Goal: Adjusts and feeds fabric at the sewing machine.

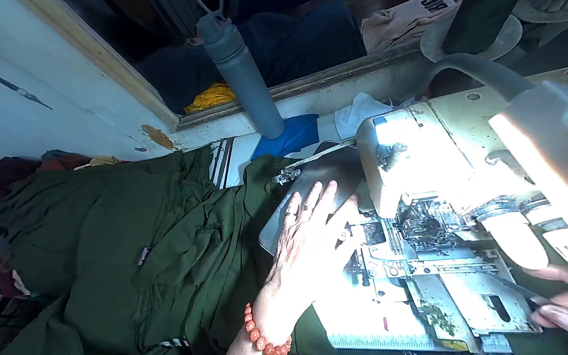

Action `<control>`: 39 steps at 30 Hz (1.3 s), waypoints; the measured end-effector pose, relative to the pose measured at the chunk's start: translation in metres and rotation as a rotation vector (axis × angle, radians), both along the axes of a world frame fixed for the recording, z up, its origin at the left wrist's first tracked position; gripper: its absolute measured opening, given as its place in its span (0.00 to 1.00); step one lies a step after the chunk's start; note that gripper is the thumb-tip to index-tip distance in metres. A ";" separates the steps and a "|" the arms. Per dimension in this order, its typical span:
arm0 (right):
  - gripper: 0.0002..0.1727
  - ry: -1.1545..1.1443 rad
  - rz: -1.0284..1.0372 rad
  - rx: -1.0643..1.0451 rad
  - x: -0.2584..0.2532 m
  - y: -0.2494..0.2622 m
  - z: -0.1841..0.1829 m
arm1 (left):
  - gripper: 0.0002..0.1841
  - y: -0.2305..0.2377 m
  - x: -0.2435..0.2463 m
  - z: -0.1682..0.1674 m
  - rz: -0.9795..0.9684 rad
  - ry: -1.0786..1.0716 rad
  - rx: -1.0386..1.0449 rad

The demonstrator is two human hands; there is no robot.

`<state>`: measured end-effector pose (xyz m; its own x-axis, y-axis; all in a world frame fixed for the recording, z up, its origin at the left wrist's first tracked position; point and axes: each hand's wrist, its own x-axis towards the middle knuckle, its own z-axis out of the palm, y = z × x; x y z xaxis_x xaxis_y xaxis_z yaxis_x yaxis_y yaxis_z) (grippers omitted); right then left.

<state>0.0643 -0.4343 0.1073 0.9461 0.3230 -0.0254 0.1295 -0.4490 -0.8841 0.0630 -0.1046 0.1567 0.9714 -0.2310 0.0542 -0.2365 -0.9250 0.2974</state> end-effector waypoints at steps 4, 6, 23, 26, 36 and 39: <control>0.13 0.025 -0.096 0.147 0.007 0.025 -0.011 | 0.30 -0.002 0.001 -0.002 0.026 0.021 0.007; 0.09 0.063 -0.158 0.232 0.011 0.035 -0.020 | 0.31 0.002 0.002 -0.018 0.015 -0.103 0.017; 0.08 0.135 -0.179 0.384 0.022 0.059 -0.036 | 0.30 0.006 0.018 -0.041 0.033 -0.220 0.063; 0.07 0.139 -0.181 0.399 0.023 0.059 -0.038 | 0.29 0.007 0.019 -0.043 0.036 -0.230 0.054; 0.09 0.172 -0.166 0.506 0.023 0.059 -0.041 | 0.31 0.008 0.017 -0.044 0.031 -0.227 0.065; 0.09 0.186 -0.178 0.503 0.022 0.056 -0.040 | 0.31 0.010 0.021 -0.054 0.034 -0.232 0.100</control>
